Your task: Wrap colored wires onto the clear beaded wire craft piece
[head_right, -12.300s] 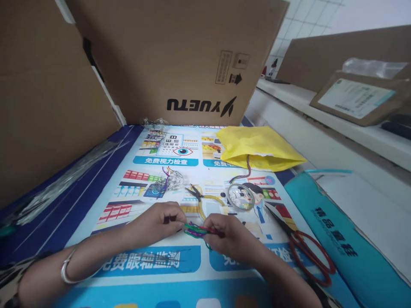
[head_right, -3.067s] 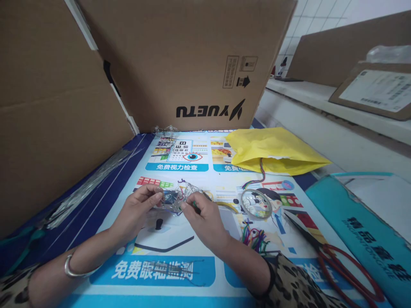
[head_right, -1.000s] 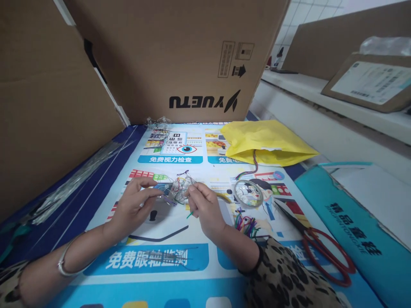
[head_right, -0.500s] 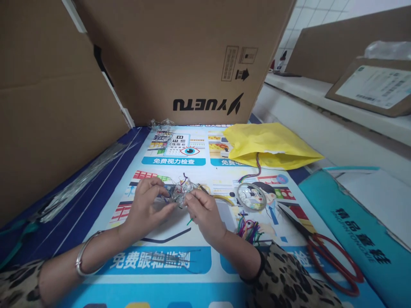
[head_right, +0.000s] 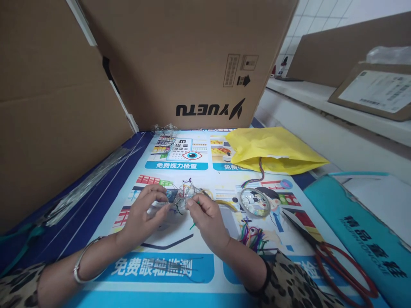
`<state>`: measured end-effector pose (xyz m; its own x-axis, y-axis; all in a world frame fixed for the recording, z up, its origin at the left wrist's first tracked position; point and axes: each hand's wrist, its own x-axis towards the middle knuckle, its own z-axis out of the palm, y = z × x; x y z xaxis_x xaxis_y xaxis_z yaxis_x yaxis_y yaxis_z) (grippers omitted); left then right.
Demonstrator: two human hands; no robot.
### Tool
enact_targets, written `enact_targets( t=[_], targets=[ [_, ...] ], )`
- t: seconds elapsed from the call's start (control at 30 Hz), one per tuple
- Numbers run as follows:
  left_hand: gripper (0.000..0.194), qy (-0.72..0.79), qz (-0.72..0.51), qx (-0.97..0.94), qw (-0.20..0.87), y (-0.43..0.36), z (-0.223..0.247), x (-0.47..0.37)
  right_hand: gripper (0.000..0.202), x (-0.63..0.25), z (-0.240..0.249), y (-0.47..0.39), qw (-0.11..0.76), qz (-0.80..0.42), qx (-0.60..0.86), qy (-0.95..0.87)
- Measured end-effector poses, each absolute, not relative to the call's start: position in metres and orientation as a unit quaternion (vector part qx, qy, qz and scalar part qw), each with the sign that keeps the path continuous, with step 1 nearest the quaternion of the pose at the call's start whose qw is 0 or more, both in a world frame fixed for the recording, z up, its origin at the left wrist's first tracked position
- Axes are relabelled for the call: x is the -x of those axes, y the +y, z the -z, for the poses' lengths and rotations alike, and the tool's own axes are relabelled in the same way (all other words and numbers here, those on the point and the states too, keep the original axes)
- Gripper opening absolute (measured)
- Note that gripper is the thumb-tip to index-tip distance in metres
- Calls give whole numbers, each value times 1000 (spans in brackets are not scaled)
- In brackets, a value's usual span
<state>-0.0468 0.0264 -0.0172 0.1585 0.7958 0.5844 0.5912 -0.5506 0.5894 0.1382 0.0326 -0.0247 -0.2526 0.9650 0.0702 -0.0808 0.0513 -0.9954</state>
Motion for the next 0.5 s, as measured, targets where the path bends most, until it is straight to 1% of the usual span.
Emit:
enact_targets(
  t=[0.27,0.5],
  targets=[
    [8,461,-463,-749,114,25,17,49,30,-139,27,33,473,-558,390,-560],
    [5,472,-468,-735,138,27,20,53,30,-139,28,33,469,-565,395,-552]
  ],
)
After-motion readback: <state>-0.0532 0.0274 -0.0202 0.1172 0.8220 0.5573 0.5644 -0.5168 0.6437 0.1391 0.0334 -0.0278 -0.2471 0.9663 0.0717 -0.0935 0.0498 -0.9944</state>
